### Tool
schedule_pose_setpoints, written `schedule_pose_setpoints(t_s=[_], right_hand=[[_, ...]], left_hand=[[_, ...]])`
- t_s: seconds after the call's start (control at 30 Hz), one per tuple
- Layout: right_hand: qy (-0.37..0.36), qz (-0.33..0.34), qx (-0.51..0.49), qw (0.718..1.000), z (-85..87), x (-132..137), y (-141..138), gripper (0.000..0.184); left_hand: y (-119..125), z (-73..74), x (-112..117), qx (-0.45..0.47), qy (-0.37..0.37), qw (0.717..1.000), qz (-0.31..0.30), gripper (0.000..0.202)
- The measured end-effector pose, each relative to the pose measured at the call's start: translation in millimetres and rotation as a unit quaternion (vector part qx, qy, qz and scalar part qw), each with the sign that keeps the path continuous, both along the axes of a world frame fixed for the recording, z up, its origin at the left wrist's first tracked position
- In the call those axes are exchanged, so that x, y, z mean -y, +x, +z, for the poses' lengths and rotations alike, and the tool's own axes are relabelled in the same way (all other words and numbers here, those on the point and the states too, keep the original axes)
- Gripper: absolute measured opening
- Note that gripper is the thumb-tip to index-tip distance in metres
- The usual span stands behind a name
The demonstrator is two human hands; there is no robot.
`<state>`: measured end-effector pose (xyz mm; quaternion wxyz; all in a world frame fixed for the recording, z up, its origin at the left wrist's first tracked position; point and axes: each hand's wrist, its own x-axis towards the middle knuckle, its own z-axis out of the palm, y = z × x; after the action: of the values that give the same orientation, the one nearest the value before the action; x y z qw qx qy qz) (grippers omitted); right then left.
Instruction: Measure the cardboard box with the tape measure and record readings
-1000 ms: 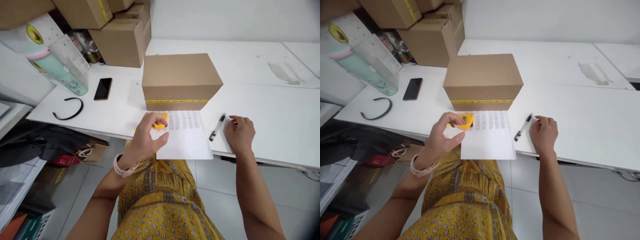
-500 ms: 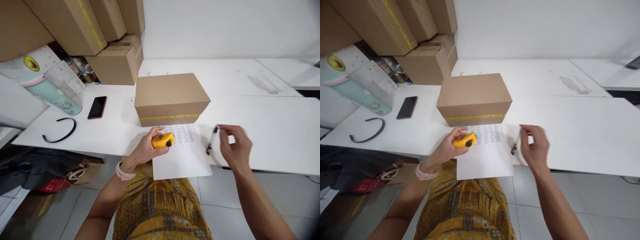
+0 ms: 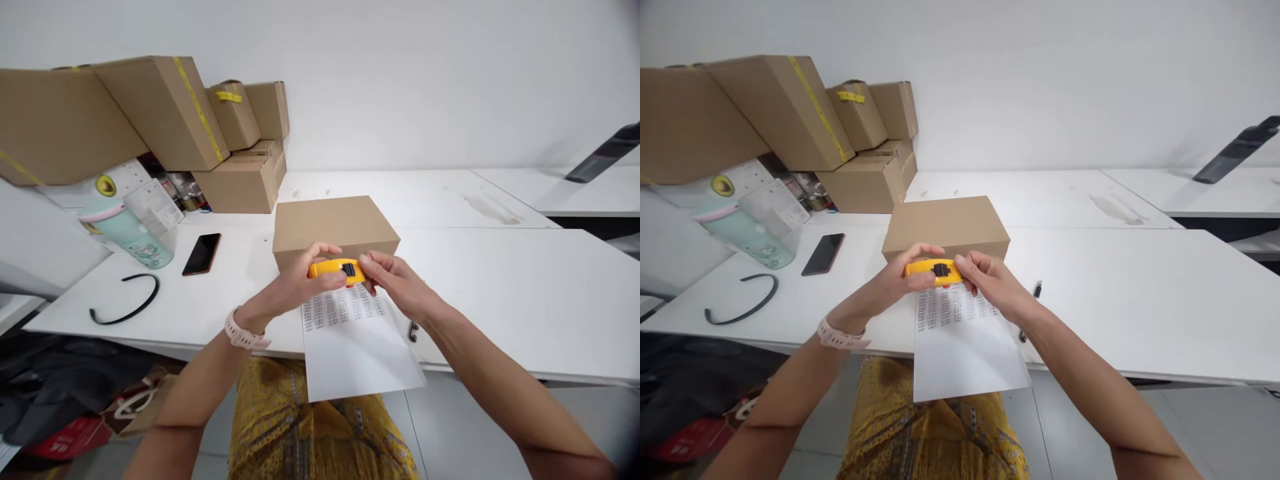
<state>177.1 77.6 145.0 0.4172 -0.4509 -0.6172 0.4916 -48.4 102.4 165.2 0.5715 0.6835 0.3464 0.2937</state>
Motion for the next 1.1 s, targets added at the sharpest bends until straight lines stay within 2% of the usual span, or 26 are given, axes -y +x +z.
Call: schedule_pose_setpoints(t_s=[0.1,0.17,0.23,0.37,0.5,0.6,0.7,0.83,0.93,1.1], right_hand=[[0.030,-0.032,-0.025,0.999,16.4,-36.1,14.3,0.059],[0.058,-0.093,-0.049,0.993,25.1,-64.4,35.4,0.059],[0.057,-0.144,-0.053,0.987,27.7,-91.3,59.3,0.055],[0.002,-0.204,-0.015,0.979,10.2,-129.5,88.7,0.044],[-0.024,-0.213,0.040,0.976,-13.8,-145.4,87.9,0.041],[-0.028,-0.204,0.104,0.973,-19.0,-147.2,82.6,0.041],[-0.050,-0.173,0.156,0.971,-16.9,-144.2,79.2,0.045],[-0.093,-0.138,0.156,0.974,-17.7,-139.9,75.7,0.059],[-0.103,-0.134,0.155,0.973,-21.2,-139.5,73.9,0.061],[-0.111,-0.152,0.159,0.969,-21.4,-138.5,70.6,0.061]], left_hand=[[-12.3,22.7,-25.3,-0.008,0.019,0.998,0.051,0.050],[-32.3,33.6,-48.2,-0.029,0.047,0.992,0.110,0.049],[-60.3,37.7,-72.6,-0.052,0.058,0.986,0.149,0.048],[-117.4,27.7,-108.9,-0.079,0.010,0.968,0.237,0.049],[-149.2,13.2,-120.3,-0.095,-0.032,0.959,0.265,0.051],[-155.3,8.7,-121.9,-0.095,-0.038,0.961,0.258,0.050],[-149.7,8.9,-122.6,-0.097,-0.031,0.962,0.254,0.050],[-132.6,12.9,-121.1,-0.105,-0.014,0.967,0.234,0.051],[-123.6,15.5,-121.6,-0.108,-0.014,0.967,0.230,0.052],[-125.5,15.1,-127.8,-0.123,-0.031,0.968,0.218,0.056]])
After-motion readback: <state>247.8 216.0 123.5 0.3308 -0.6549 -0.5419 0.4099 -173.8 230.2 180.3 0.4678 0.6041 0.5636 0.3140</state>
